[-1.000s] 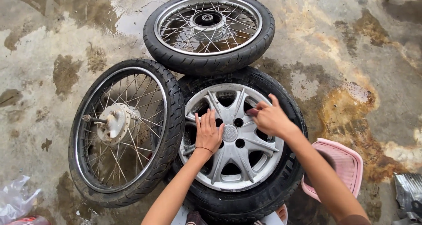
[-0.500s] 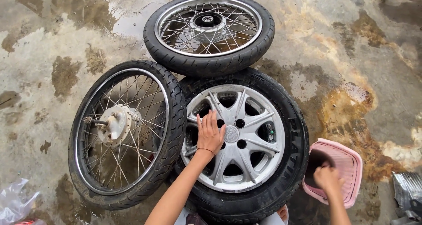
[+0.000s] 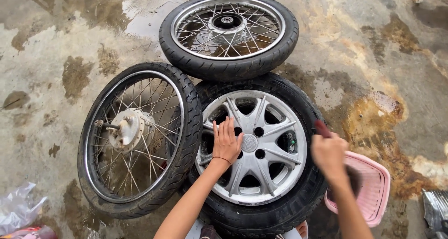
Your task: The person is cleaning the spokes of a car wheel rim using a small sponge and water from a bucket.
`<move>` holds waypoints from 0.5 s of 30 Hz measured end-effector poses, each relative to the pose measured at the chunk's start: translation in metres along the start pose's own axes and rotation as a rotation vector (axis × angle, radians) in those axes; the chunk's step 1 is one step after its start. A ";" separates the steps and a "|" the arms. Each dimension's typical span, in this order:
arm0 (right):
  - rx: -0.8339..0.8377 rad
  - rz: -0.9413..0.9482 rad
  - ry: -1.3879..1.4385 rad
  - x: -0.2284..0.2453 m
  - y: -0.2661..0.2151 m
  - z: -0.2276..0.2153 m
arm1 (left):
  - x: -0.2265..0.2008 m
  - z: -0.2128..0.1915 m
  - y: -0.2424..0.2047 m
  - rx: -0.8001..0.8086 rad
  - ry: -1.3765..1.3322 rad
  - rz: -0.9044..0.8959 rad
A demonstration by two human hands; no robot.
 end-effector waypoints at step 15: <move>0.000 -0.514 0.020 0.148 -0.010 0.120 | -0.004 -0.010 0.003 -0.037 0.030 0.035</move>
Point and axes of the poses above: each hand's wrist, its own y-axis towards the middle knuckle, its own z-axis out of the palm, x = y × z, the point moved 5 cm from there along y, towards the middle knuckle, and after that the axes turned 15 degrees about z, right-handed, at the moved point
